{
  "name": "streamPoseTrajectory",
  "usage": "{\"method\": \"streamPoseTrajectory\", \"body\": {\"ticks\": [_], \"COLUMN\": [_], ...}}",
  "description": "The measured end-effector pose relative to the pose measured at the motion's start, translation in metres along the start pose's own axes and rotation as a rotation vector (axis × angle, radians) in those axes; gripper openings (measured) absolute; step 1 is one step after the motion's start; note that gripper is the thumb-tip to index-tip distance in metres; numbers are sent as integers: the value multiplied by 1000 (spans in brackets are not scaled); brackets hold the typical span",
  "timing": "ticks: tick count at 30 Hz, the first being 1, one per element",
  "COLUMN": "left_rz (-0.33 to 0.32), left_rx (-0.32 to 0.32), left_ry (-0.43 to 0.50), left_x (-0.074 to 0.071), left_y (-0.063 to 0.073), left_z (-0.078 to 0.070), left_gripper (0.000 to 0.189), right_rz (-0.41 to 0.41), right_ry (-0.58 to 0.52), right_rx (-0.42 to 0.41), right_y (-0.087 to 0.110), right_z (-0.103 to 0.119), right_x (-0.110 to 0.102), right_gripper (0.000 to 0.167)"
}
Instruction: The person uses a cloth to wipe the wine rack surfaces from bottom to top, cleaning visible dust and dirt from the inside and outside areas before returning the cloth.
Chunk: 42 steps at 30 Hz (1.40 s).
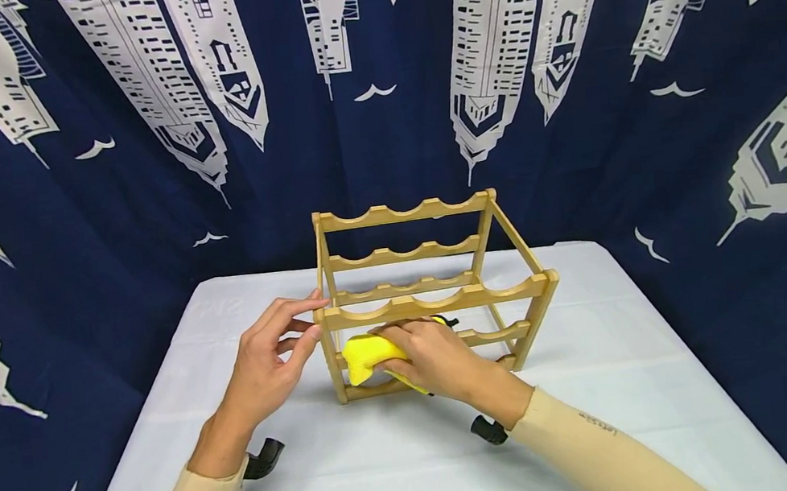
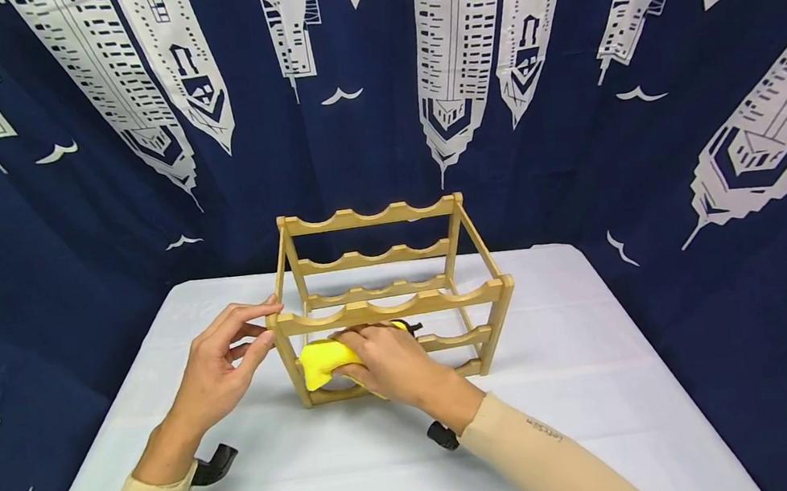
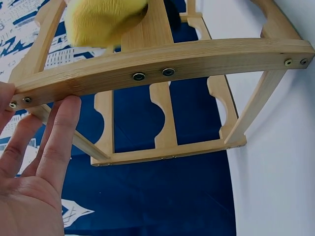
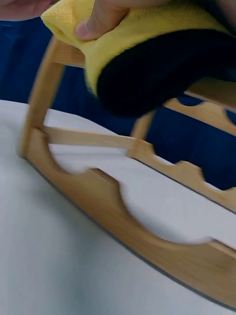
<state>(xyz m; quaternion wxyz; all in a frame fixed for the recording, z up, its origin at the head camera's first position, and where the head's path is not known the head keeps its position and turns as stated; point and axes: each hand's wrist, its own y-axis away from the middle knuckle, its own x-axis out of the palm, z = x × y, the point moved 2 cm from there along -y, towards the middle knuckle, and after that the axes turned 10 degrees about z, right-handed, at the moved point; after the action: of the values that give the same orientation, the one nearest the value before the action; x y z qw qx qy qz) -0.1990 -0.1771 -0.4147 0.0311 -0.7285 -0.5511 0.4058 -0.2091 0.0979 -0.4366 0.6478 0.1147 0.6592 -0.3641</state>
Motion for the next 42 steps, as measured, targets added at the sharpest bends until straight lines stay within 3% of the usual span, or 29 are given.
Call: {"method": "streamPoseTrajectory", "body": {"ticks": [4,12,17,22,28,35,42], "left_rz": [11,8,13,8,-15,-10,-20], "left_rx": [-7,-12,-5,1,38,35,54], "left_ry": [9,-6,-25,-46,-34,-17,-23], "left_x": [2,0,-1,-1,3,5,3], "left_y": [0,0,-2,1,-1,0,1], "left_z": [2,1,-1,-1,1,2,1], "left_gripper": [40,40,40,40,41,40,38], "right_rz": [1,-91,-48,-10,-51,-87,-133], "right_ry": [8,-3,35,40,39,-8,43], "right_rx": [-24,-54,-56,-47,-52,-32,-66], "right_y": [-13,-22,-21,-9,15,33,49], "right_z": [11,15,9,-1,-14,-25,-39], "right_x": [8,16,16,10,-3,-11,-21], "right_gripper": [51,59,49,43,46,50,48]}}
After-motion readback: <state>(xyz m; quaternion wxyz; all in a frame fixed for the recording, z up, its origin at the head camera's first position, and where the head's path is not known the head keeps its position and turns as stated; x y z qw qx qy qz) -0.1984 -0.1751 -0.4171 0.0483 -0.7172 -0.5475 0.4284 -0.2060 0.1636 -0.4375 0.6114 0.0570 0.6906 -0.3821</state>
